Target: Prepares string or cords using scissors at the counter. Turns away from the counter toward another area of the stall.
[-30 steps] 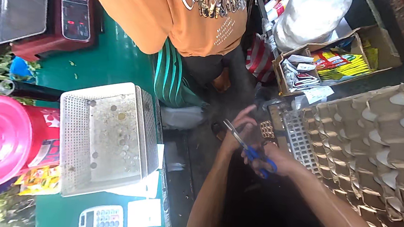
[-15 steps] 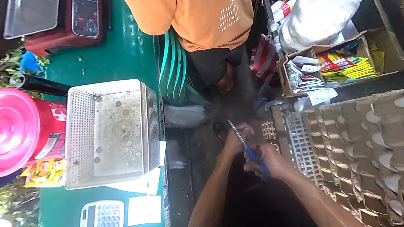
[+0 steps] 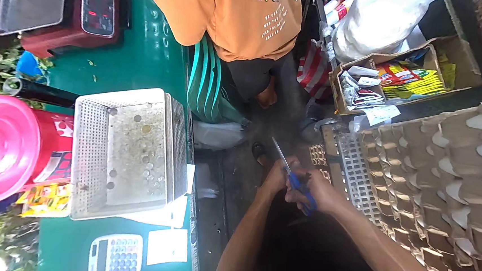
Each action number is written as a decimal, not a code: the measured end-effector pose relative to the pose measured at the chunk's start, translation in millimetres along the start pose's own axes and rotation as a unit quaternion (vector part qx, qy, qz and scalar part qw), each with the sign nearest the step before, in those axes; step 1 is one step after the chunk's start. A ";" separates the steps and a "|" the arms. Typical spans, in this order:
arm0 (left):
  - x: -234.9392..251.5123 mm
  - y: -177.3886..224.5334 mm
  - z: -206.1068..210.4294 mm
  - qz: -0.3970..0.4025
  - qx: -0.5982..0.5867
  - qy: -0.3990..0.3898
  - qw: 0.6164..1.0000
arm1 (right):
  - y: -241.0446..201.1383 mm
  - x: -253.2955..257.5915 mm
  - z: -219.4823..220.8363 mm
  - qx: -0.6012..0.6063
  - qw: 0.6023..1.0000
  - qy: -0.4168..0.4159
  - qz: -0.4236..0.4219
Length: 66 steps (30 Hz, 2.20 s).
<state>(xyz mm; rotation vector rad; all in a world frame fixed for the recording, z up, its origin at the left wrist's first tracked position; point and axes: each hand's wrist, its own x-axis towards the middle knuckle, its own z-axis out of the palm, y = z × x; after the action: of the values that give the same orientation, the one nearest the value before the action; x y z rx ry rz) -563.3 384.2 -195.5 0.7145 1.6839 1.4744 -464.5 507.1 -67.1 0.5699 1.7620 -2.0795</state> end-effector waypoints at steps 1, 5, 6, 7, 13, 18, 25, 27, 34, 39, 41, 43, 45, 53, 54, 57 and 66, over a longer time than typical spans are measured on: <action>-2.2 -5.6 0.8 -0.025 -0.064 0.046 0.997 | -5.0 -1.2 -1.1 -0.016 1.000 -0.006 -0.001; -2.3 -1.8 -24.1 -0.020 -0.114 0.198 0.973 | 3.9 -9.4 -26.1 -0.131 0.991 -0.004 0.033; -4.5 4.0 -34.4 -0.013 -0.114 0.223 0.968 | 13.1 -12.2 -34.7 -0.129 0.991 0.008 0.044; -6.2 10.7 -45.7 0.000 -0.112 0.248 0.962 | 21.3 -15.2 -42.9 -0.111 0.992 0.022 0.054; -28.4 67.4 -107.3 0.120 -0.142 0.368 0.911 | 77.0 -26.8 -70.5 0.033 0.992 0.057 0.111; -52.0 104.7 -136.1 0.210 -0.223 0.395 0.866 | 96.8 -6.3 -67.6 -0.014 0.987 0.077 0.142; -64.1 97.5 -135.2 0.225 -0.198 0.382 0.874 | 107.4 -10.3 -91.2 -0.203 0.945 0.206 0.151; -63.6 92.5 -129.2 0.215 -0.185 0.374 0.883 | 103.2 -19.5 -99.4 -0.198 0.941 0.229 0.148; -56.5 89.6 -121.5 0.202 -0.181 0.377 0.885 | 93.2 -49.1 -109.5 -0.071 0.959 0.237 0.140; -72.2 111.6 -127.5 0.194 -0.209 0.412 0.865 | 92.1 -10.2 -88.3 0.053 0.985 0.117 0.115; -80.4 122.3 -129.8 0.198 -0.218 0.427 0.855 | 91.8 16.5 -85.2 0.017 0.987 0.095 0.129; -89.0 131.8 -130.5 0.202 -0.222 0.433 0.850 | 96.4 42.2 -85.3 0.000 0.986 0.075 0.147; -97.3 139.0 -129.9 0.211 -0.222 0.434 0.847 | 101.0 64.1 -88.0 0.000 0.984 0.060 0.165; -135.6 158.6 -129.8 0.226 -0.203 0.458 0.835 | 105.1 117.8 -94.5 0.059 0.970 0.072 0.224; -138.8 160.0 -129.4 0.229 -0.201 0.459 0.834 | 104.0 121.7 -95.1 0.063 0.970 0.072 0.224; -148.6 162.7 -129.6 0.240 -0.198 0.461 0.831 | 102.1 132.0 -97.4 0.060 0.969 0.069 0.228; -164.2 162.1 -127.1 0.232 -0.187 0.478 0.826 | 103.4 152.7 -93.0 0.026 0.975 0.053 0.215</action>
<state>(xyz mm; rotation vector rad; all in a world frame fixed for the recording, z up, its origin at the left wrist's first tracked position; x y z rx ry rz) -592.3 208.0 -1.8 0.1210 1.8465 2.7342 -535.3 580.6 -246.7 0.9960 1.4764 -1.8213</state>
